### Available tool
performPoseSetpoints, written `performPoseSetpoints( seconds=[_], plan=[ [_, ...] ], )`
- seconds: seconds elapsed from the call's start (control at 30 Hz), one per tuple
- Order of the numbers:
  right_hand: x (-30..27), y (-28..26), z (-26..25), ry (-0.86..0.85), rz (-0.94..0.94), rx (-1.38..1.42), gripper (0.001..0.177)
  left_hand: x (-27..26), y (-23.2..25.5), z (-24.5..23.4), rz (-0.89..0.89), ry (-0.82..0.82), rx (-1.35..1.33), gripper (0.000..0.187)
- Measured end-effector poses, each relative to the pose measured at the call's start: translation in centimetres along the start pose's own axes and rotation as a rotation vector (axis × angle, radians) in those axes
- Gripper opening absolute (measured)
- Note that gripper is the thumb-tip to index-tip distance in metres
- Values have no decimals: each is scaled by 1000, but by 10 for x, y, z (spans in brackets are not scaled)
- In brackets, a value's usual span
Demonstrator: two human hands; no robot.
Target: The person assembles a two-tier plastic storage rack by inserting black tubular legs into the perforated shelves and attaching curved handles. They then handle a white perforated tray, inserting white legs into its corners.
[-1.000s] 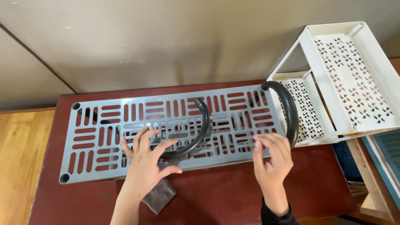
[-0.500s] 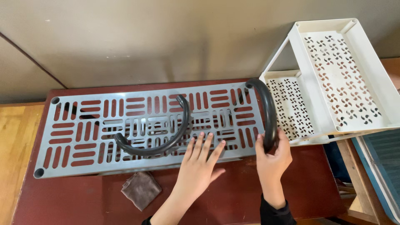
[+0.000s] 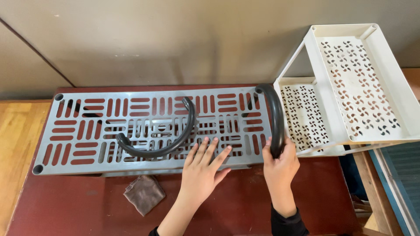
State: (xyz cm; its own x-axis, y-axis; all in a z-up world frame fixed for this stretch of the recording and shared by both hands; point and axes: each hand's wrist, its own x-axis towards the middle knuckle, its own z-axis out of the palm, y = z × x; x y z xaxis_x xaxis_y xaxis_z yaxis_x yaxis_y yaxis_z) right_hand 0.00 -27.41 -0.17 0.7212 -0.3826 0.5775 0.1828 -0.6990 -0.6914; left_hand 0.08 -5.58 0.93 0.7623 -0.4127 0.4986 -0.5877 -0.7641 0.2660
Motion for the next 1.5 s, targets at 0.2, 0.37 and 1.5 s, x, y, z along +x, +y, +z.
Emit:
performPoseSetpoints(
  seconds=[0.2,0.37,1.5],
  plan=[
    [2,3,-3,-34,10,96,33,0,1,1,-1,7,8,60],
    [14,6,-14,-76,256,273,17,-2,1,0,14,2,18,63],
    [10,-111,87,-571,-189,349,31,-84,-112,-113,-140,222,-203,21]
  ],
)
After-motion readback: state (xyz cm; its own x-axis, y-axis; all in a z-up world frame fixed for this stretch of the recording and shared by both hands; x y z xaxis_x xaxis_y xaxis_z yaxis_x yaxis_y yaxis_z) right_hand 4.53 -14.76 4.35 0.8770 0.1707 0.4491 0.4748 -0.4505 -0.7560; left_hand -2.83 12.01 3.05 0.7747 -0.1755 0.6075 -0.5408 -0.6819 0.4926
